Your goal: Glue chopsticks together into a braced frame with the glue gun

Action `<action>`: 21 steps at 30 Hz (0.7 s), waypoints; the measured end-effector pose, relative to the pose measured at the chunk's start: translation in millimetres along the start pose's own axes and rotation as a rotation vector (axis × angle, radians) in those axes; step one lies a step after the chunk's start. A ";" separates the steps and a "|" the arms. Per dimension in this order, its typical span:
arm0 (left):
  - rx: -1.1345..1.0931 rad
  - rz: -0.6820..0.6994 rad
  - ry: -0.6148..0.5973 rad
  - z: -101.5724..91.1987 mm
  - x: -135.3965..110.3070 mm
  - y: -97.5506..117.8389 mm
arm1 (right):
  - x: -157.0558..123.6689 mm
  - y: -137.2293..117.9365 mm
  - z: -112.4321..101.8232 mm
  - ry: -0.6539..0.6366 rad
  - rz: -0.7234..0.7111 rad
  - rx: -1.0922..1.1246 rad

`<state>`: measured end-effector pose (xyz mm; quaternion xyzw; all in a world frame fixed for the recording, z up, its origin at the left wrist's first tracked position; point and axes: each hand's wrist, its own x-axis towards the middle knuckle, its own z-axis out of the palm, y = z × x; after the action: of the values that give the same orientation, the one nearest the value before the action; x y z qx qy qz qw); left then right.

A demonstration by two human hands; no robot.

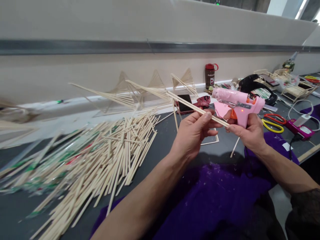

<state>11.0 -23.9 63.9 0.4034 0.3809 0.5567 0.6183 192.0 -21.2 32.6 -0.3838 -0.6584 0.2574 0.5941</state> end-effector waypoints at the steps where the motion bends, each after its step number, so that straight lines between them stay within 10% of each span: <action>1: -0.007 -0.011 -0.006 0.8 -0.2 -1.0 | -0.7 0.2 -0.5 0.005 -0.002 0.006; 21: 0.309 0.334 0.336 -44.0 22.8 31.4 | -7.1 9.1 -11.2 -0.205 0.066 0.044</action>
<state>-39.4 3.8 75.4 0.4519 0.4866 0.6455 0.3773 204.8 -23.1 23.0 -0.3638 -0.6971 0.3289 0.5229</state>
